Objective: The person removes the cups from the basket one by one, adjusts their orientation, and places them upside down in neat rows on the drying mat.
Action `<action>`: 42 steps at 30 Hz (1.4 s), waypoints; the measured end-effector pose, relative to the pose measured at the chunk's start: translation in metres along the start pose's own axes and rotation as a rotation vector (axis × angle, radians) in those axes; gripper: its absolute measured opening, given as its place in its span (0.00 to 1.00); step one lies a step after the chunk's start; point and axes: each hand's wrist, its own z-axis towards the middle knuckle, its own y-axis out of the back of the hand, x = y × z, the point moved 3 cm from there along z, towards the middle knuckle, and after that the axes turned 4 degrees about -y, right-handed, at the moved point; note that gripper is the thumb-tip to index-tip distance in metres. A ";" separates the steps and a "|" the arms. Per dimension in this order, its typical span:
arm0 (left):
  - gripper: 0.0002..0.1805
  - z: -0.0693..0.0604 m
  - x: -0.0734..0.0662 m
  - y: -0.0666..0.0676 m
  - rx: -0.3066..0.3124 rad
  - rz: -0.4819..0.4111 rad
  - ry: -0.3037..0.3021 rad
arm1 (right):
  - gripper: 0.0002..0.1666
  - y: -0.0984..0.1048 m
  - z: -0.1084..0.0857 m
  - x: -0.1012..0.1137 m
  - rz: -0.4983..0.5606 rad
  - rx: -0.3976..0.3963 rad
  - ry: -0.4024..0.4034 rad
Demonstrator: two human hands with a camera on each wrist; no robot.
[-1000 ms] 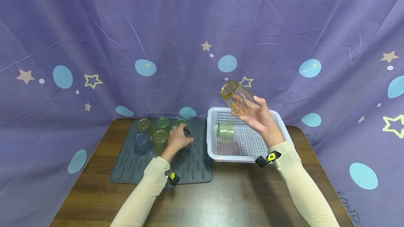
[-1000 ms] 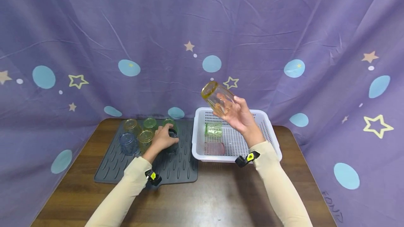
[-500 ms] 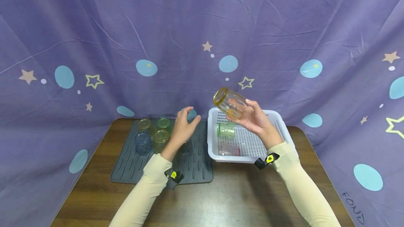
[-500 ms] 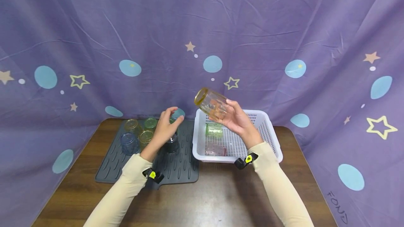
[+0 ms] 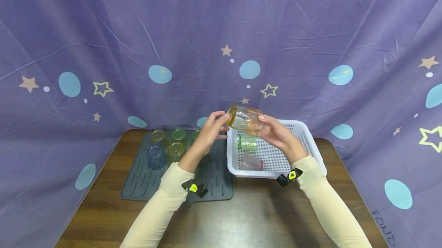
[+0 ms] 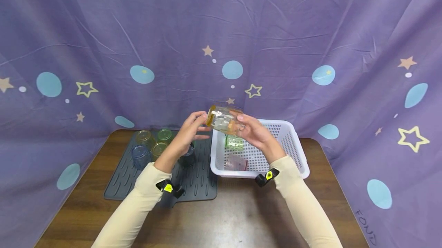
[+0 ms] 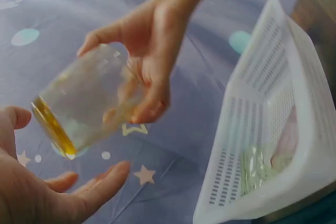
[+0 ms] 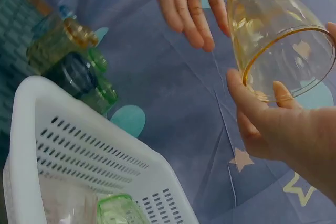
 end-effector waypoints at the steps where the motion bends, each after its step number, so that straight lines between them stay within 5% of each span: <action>1: 0.33 0.000 -0.001 -0.001 0.007 -0.017 0.026 | 0.20 -0.001 0.000 -0.001 -0.064 -0.012 0.017; 7: 0.37 0.002 0.002 0.001 0.046 -0.088 0.146 | 0.34 -0.007 0.000 -0.006 -0.440 -0.137 0.125; 12: 0.41 0.004 0.006 0.003 0.081 -0.151 0.221 | 0.40 -0.016 0.000 -0.006 -0.620 -0.173 0.237; 16: 0.42 0.006 0.008 0.003 0.118 -0.214 0.270 | 0.42 -0.023 0.001 -0.005 -0.659 -0.153 0.303; 22: 0.34 0.008 0.009 0.004 0.130 -0.235 0.266 | 0.44 -0.025 0.004 -0.008 -0.688 -0.128 0.306; 33: 0.32 0.006 0.008 0.016 0.126 -0.167 0.240 | 0.48 -0.028 0.007 -0.012 -0.697 -0.076 0.250; 42: 0.33 0.001 0.001 0.040 0.083 -0.062 0.216 | 0.50 -0.027 0.012 -0.009 -0.850 -0.028 0.199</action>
